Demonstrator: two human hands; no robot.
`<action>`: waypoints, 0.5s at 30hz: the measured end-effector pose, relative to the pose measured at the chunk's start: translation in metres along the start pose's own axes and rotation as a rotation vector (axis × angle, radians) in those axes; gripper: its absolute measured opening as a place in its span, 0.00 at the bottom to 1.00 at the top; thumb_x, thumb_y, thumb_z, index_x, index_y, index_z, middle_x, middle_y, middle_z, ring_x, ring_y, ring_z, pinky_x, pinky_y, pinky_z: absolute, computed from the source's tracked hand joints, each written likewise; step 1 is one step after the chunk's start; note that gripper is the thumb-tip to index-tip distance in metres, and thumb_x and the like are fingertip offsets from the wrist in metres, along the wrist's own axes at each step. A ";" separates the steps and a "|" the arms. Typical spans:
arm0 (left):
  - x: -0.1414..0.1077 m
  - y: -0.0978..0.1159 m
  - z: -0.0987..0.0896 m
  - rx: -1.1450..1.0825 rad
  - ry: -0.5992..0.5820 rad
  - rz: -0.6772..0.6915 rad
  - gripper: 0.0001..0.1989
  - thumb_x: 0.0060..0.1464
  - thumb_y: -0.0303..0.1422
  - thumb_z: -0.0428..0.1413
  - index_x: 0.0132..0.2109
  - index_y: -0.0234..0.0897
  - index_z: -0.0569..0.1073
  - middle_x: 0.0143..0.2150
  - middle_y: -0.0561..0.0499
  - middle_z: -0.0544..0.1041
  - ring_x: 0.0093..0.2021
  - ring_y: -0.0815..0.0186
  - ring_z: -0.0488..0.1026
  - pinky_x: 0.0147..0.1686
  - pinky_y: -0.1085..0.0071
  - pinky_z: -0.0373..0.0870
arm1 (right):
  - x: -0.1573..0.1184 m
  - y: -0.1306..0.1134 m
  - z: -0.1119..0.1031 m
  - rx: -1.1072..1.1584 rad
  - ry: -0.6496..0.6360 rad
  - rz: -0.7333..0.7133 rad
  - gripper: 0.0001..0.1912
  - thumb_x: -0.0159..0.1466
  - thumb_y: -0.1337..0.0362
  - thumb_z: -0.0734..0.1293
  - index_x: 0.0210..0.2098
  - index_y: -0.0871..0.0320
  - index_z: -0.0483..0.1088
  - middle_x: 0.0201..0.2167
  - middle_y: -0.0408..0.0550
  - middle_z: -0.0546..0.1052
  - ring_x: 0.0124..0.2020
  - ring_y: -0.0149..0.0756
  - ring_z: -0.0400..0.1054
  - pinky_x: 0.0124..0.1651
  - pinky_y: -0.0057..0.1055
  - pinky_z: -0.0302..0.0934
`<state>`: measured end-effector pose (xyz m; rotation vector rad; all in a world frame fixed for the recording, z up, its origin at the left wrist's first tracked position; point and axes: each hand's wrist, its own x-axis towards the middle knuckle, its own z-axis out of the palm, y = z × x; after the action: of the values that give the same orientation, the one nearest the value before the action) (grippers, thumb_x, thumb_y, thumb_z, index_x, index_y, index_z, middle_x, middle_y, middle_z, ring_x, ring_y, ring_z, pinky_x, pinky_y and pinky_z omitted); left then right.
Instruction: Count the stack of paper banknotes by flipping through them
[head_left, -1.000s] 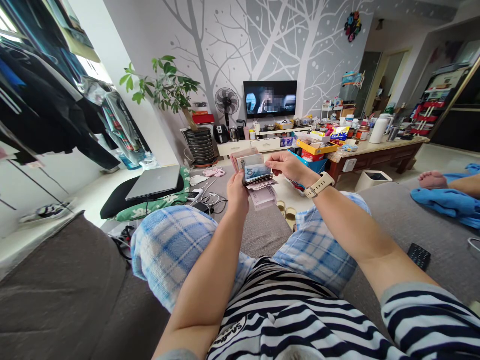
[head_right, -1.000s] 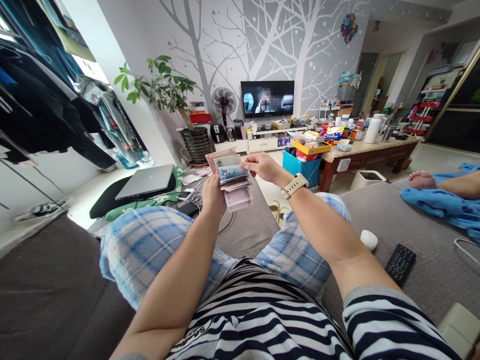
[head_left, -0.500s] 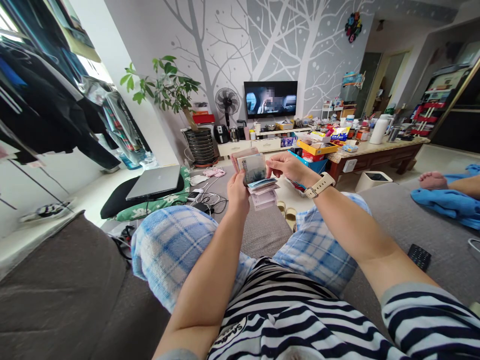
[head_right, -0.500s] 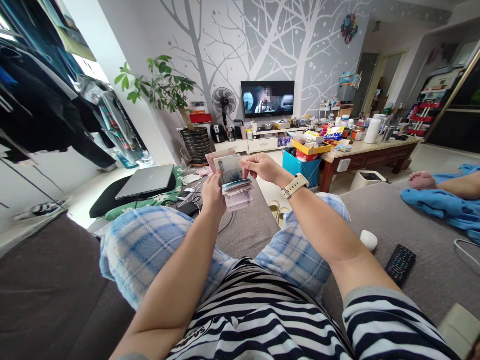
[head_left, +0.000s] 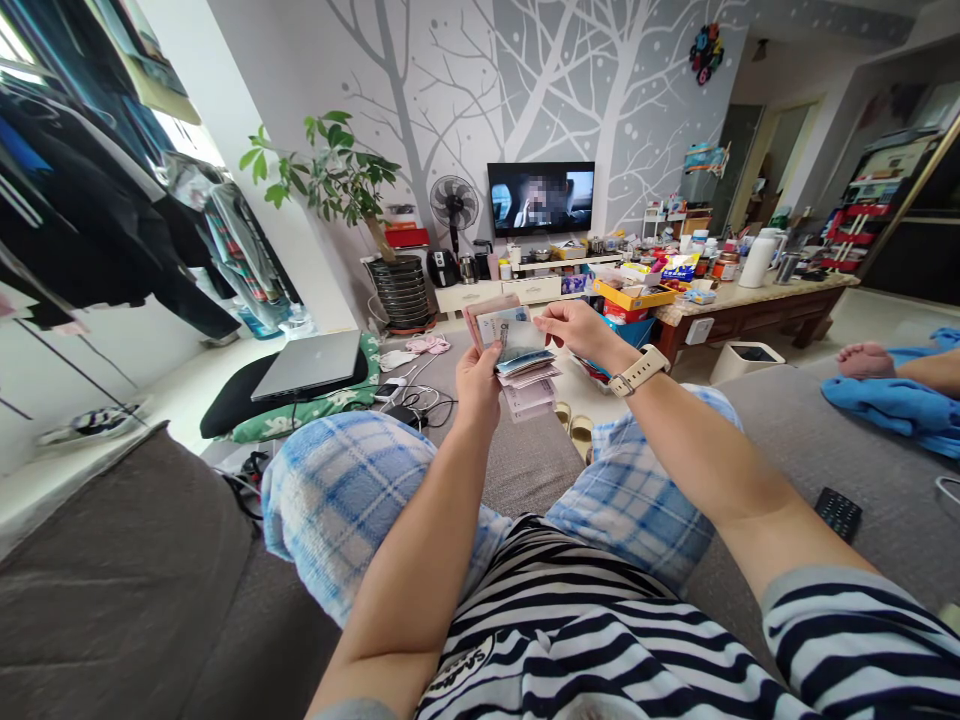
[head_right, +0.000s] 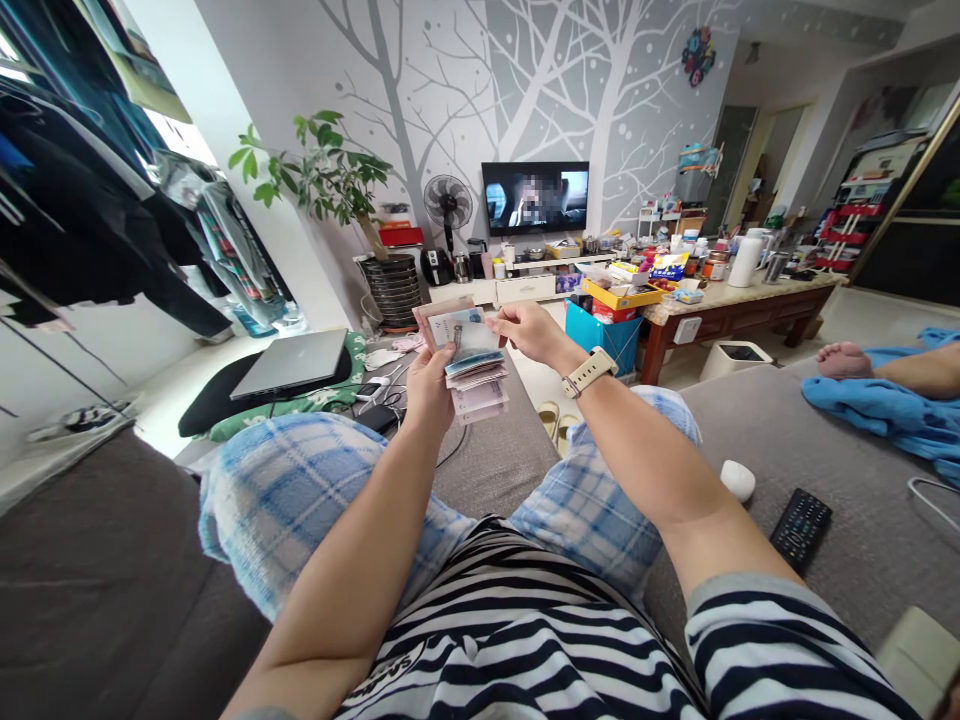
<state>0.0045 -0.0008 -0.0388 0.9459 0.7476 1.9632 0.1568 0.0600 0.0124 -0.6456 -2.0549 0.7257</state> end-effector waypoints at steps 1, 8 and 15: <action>0.000 0.000 0.000 -0.002 0.001 0.000 0.15 0.37 0.34 0.60 0.36 0.35 0.72 0.29 0.51 0.75 0.33 0.65 0.73 0.33 0.71 0.66 | 0.000 0.000 0.000 -0.006 -0.003 -0.008 0.18 0.59 0.53 0.63 0.23 0.62 0.67 0.18 0.44 0.69 0.18 0.24 0.55 0.21 0.24 0.47; 0.002 -0.002 -0.001 0.015 0.059 -0.002 0.12 0.42 0.36 0.57 0.36 0.35 0.72 0.27 0.52 0.73 0.30 0.67 0.71 0.32 0.71 0.67 | 0.000 0.001 0.000 0.002 -0.002 -0.012 0.17 0.59 0.53 0.63 0.25 0.62 0.67 0.18 0.43 0.68 0.19 0.25 0.55 0.22 0.24 0.47; 0.002 -0.001 -0.001 0.039 0.091 0.012 0.11 0.45 0.35 0.55 0.36 0.35 0.72 0.28 0.53 0.73 0.30 0.68 0.71 0.32 0.72 0.67 | -0.002 -0.006 0.001 0.131 -0.051 -0.045 0.17 0.58 0.55 0.64 0.22 0.62 0.64 0.16 0.40 0.64 0.18 0.24 0.55 0.22 0.24 0.48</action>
<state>0.0032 0.0014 -0.0394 0.8905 0.8360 2.0196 0.1558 0.0535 0.0149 -0.5099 -2.0416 0.8504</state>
